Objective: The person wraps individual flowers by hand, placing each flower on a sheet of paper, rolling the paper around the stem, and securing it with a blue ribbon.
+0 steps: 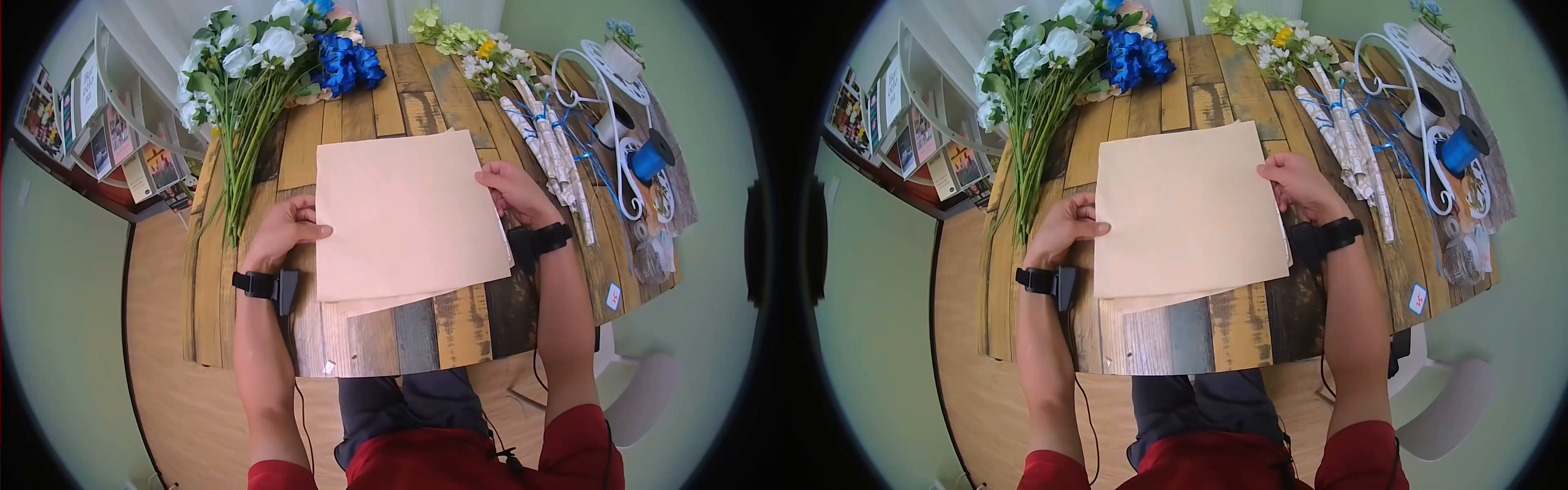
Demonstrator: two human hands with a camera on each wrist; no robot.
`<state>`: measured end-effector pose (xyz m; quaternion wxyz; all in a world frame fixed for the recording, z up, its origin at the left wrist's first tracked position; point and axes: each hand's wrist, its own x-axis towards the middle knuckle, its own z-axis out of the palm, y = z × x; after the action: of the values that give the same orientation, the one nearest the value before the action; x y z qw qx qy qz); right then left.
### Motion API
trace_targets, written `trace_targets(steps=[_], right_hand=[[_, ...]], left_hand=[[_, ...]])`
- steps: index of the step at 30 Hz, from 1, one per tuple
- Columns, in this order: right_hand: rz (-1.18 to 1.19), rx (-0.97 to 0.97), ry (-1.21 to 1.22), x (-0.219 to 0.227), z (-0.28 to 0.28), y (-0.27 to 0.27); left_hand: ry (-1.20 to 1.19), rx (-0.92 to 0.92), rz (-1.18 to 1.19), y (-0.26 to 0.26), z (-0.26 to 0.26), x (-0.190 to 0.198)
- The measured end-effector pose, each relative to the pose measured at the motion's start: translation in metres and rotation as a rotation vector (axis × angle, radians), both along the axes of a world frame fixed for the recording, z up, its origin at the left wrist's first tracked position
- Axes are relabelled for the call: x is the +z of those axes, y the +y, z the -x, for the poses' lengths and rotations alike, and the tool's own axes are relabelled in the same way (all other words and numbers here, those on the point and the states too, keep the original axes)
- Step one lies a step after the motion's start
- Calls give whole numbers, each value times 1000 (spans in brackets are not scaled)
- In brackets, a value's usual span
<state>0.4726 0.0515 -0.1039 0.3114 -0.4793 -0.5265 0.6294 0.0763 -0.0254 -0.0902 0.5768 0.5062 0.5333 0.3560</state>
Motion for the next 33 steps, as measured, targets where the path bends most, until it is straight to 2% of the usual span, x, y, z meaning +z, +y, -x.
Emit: trace_targets(steps=[5, 11, 21, 23, 33], right_hand=[[-35, 0, 5, -2, 1, 0], [-12, -30, -8, 4, 3, -4], [10, -23, -21, 3, 0, -1], [2, -13, -28, 4, 2, -1], [-14, -93, -44, 3, 7, -3]], left_hand=[[2, 148, 103, 3, 0, -4], [46, 61, 66, 2, 1, -2], [-7, 89, 78, 1, 2, -3], [-79, 74, 65, 2, 4, -4], [-135, 98, 45, 5, 8, -9]])
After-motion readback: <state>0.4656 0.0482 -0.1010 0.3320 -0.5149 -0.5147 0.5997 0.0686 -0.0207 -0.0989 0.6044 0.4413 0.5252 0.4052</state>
